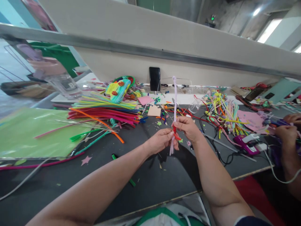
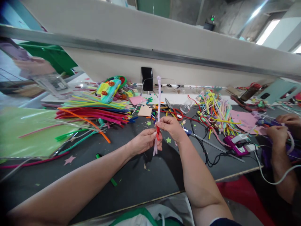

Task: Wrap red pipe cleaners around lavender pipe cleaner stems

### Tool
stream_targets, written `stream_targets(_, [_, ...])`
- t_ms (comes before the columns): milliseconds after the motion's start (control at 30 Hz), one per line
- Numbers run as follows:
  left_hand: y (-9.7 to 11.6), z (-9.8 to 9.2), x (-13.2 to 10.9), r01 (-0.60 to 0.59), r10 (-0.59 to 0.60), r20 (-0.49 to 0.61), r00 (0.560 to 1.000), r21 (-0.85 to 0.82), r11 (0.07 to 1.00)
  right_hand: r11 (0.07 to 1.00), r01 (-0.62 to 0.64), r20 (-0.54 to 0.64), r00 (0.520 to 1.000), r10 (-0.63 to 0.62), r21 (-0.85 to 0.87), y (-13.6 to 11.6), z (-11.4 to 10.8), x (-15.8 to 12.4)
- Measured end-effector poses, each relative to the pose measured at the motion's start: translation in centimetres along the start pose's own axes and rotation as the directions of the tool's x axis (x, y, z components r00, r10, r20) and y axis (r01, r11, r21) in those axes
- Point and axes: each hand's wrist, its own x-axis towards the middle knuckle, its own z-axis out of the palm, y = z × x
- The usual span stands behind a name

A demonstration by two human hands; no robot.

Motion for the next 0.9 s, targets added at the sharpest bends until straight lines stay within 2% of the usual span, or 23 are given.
stream_targets(167, [-0.2, 0.0, 0.1, -0.020, 0.024, -0.037, 0.999, 0.097, 0.995, 0.999, 0.003, -0.020, 1.000, -0.004, -0.046, -0.3, 0.2, -0.1])
stream_targets(267, [-0.2, 0.2, 0.2, -0.032, 0.070, -0.124, 0.990, 0.287, 0.957, 0.994, -0.004, -0.043, 0.999, -0.001, -0.107, -0.2, 0.2, 0.0])
stream_targets(333, [-0.1, 0.2, 0.2, -0.046, 0.163, -0.183, 0.970, 0.520, 0.853, 0.989, -0.002, -0.077, 0.997, -0.009, -0.146, 0.2, 0.3, 0.2])
stream_targets(400, [0.1, 0.1, 0.2, -0.050, 0.269, -0.195, 0.943, 0.717, 0.695, 0.982, 0.013, -0.117, 0.992, -0.036, -0.190, 0.7, 0.3, 0.5])
stream_targets(433, [0.2, 0.1, 0.2, -0.050, 0.300, -0.190, 0.935, 0.767, 0.640, 0.977, 0.023, -0.134, 0.990, -0.052, -0.210, 0.9, 0.3, 0.5])
stream_targets(467, [0.2, 0.2, 0.2, -0.050, 0.306, -0.186, 0.934, 0.779, 0.625, 0.975, 0.029, -0.145, 0.987, -0.062, -0.219, 1.0, 0.3, 0.6])
stream_targets(500, [0.2, 0.3, 0.2, -0.050, 0.288, -0.191, 0.938, 0.750, 0.659, 0.976, 0.031, -0.152, 0.986, -0.065, -0.216, 1.1, 0.3, 0.6])
stream_targets(533, [0.2, 0.4, 0.2, -0.049, 0.250, -0.201, 0.947, 0.680, 0.731, 0.979, 0.031, -0.153, 0.986, -0.062, -0.200, 1.0, 0.3, 0.6])
stream_targets(600, [0.1, 0.8, 0.2, -0.046, 0.151, -0.209, 0.966, 0.438, 0.898, 0.990, 0.030, -0.152, 0.987, -0.052, -0.140, 0.8, 0.2, 0.4])
stream_targets(667, [0.1, 1.2, 0.2, -0.042, 0.077, -0.197, 0.977, 0.176, 0.984, 0.996, 0.032, -0.157, 0.987, -0.044, -0.080, 0.5, 0.1, 0.3])
stream_targets(767, [0.0, 1.5, 0.2, -0.039, 0.035, -0.180, 0.983, -0.015, 0.999, 0.998, 0.041, -0.159, 0.986, -0.047, -0.039, 0.2, 0.1, 0.2])
stream_targets(900, [0.1, 1.3, 0.2, -0.005, 0.003, -0.167, 0.986, -0.012, 1.000, 0.998, 0.053, -0.127, 0.990, -0.056, -0.028, 0.3, 0.2, 0.2])
